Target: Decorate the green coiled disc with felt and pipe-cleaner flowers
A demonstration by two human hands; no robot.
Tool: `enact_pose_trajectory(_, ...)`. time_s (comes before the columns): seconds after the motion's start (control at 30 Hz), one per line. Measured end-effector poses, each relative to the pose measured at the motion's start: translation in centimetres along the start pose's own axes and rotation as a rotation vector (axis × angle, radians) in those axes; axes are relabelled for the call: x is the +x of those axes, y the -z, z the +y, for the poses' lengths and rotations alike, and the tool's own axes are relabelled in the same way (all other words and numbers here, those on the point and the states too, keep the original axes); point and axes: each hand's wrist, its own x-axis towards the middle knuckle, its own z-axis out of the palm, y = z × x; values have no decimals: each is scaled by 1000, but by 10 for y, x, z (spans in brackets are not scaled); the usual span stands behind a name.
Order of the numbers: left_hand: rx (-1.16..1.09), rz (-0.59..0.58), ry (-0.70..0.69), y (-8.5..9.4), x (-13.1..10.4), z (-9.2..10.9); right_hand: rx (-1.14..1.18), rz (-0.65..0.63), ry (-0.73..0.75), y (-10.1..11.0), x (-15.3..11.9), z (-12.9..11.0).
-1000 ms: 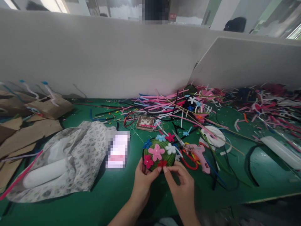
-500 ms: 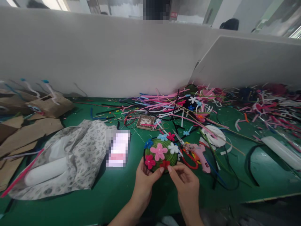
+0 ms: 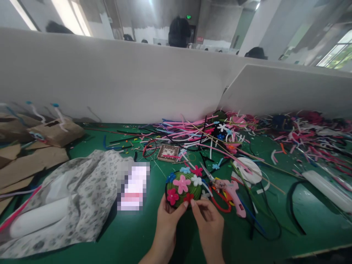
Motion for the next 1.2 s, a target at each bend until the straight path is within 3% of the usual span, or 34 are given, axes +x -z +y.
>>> enact_pose_trajectory(0.1,-7,-43,5,1,3,-1,0,3,11,-4,2,6)
enact_pose_trajectory(0.37,10,-17,12,3,4,1,-18,42,17,-7,-2,8)
enact_pose_trajectory(0.63,16,23,-37,-2,1,4,21,-14,34,-3,-6,8)
enact_pose_trajectory(1.03,58,-93,6,2,2,11,142,-5,-12,3,-7,3)
enact_pose_trajectory(1.2,126,-137,-9,3,1,15,176,-8,41,2,-6,3)
